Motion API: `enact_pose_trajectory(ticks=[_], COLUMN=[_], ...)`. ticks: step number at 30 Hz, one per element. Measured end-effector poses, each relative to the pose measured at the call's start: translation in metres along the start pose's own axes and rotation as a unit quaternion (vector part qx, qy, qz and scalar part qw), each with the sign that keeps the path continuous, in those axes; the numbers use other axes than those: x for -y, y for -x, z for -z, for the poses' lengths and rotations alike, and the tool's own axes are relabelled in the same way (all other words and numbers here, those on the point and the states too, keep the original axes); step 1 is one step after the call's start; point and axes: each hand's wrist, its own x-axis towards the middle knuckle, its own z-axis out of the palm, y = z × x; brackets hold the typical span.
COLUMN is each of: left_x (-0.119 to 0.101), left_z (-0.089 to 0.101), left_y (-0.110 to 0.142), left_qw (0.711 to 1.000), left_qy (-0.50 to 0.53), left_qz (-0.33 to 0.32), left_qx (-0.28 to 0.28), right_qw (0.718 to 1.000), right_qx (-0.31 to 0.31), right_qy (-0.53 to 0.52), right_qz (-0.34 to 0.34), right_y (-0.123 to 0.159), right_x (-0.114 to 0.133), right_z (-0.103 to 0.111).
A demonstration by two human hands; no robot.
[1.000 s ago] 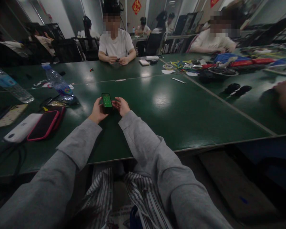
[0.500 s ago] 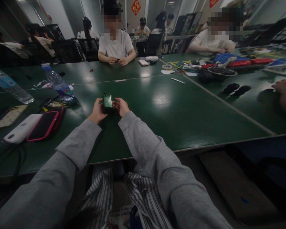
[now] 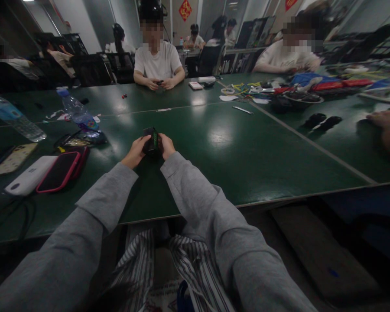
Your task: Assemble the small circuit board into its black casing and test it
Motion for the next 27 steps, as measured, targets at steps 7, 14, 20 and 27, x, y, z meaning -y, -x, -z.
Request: enact_pose_trajectory(ticks=[7,14,20,27], left_x=[-0.005,-0.016,-0.02,-0.019], left_z=[-0.003,-0.013,-0.014,-0.011], left_y=[0.014,0.027,0.029,0.028], left_qw=[0.996,0.996,0.99,0.978], left_qy=[-0.079,-0.08,-0.121,-0.169], left_qz=[-0.034,-0.019,-0.063,-0.113], left_qx=[-0.02,-0.036,-0.027,-0.046], right_qw=[0.999,0.999,0.998,0.998], right_qx=[0.034,0.029,0.016,0.045], right_qy=[0.002,-0.02,-0.027,-0.024], right_qz=[0.022,-0.018,-0.047,-0.033], right_y=[0.0,-0.004,-0.001,0.0], right_x=[-0.006,-0.003,0.001,-0.001], right_z=[0.0,0.002,0.002,0.002])
